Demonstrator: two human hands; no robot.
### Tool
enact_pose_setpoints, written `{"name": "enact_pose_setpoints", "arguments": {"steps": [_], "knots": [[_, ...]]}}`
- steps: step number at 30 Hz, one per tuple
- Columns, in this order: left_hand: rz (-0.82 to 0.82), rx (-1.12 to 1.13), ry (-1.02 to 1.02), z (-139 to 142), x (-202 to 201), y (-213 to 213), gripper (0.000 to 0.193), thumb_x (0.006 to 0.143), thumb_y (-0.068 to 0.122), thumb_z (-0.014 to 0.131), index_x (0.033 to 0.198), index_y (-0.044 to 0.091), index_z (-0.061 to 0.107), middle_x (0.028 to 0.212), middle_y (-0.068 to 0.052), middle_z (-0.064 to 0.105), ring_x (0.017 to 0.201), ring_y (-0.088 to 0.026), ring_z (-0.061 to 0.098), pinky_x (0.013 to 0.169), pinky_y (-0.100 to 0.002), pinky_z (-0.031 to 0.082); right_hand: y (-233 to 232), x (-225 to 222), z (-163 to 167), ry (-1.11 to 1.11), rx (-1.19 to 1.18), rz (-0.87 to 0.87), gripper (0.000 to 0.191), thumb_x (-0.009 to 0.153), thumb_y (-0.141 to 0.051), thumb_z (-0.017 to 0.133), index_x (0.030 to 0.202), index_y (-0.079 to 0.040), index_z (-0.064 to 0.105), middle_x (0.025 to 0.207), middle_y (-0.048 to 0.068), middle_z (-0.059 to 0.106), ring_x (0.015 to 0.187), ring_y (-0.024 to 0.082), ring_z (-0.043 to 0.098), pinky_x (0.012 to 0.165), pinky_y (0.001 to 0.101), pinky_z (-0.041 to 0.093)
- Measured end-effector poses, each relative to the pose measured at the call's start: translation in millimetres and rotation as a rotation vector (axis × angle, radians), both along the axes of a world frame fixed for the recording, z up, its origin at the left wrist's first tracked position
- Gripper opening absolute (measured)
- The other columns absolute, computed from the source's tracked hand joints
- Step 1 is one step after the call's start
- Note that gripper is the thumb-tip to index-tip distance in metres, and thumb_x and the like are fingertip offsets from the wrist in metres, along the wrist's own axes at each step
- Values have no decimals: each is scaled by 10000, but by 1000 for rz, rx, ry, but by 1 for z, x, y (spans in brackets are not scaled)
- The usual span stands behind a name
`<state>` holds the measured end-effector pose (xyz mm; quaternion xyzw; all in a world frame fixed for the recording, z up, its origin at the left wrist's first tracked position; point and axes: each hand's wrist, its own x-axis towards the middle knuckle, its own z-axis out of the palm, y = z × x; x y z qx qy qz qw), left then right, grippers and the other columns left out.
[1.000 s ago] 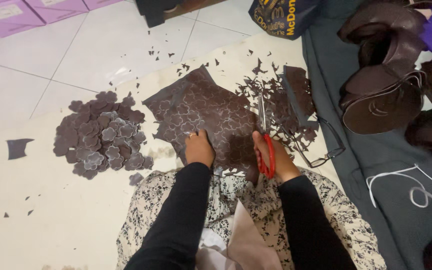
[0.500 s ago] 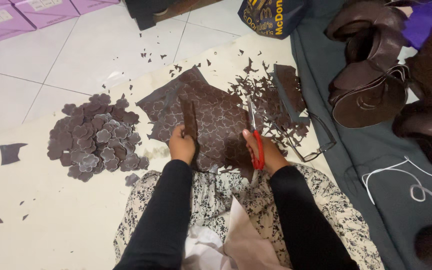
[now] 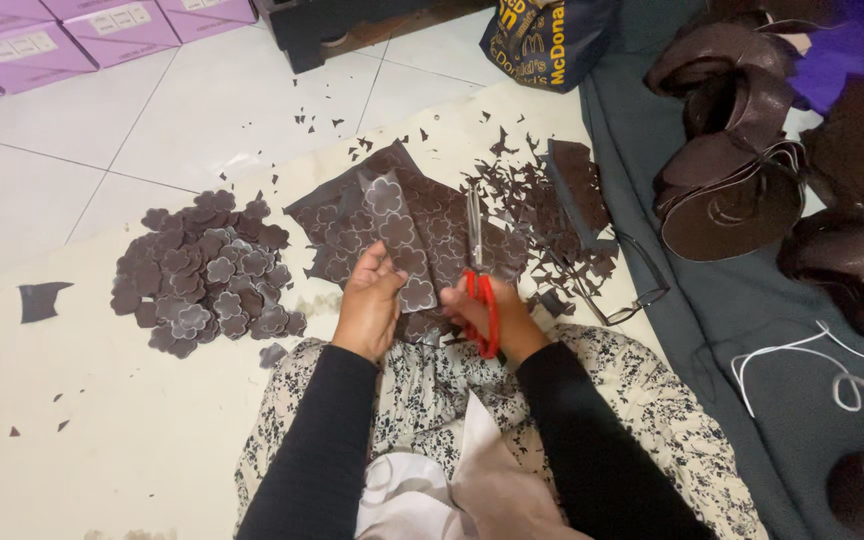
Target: The person sits on the floor and uses red-handled scissors to cut flower-shaped pieces from a sheet of dark brown material. The cut pieces are placed in a growing pile to the left while offcuts accumulate nearby.
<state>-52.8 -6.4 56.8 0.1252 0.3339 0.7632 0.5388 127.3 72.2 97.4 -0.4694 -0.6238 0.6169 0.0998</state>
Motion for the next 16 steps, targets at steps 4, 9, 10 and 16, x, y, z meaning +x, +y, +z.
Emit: {"name": "enact_pose_setpoints", "arguments": {"steps": [4,9,10,16], "knots": [[-11,30,19,5,11,-4,467,900,-136,464,1335,20,531,1256,-94,669,1116,-145,658,963,-262,532,-16,-10,6,336,103,-17,232,915,-248,754,894,-85,590,742,6,654,653,78,631,595,234,526],[17,-70,15,12,2,-12,327,971,-7,572,1287,74,554,1031,-35,677,794,-80,629,677,-236,507,-16,-4,14,280,-5,-17,183,871,-172,748,903,-89,588,665,-5,593,534,91,542,485,247,430],[35,-106,0,14,0,-14,311,954,16,574,1253,96,548,986,-20,677,784,-79,654,701,-242,547,-17,-1,15,260,-8,5,185,871,-163,750,906,-86,585,654,-8,572,521,97,525,476,254,413],[182,19,70,32,-11,-26,250,988,35,656,1216,94,572,932,33,639,762,-51,580,697,-252,516,-26,3,24,372,89,-40,162,866,-114,720,939,-73,581,814,-15,655,684,82,646,597,243,512]]}}
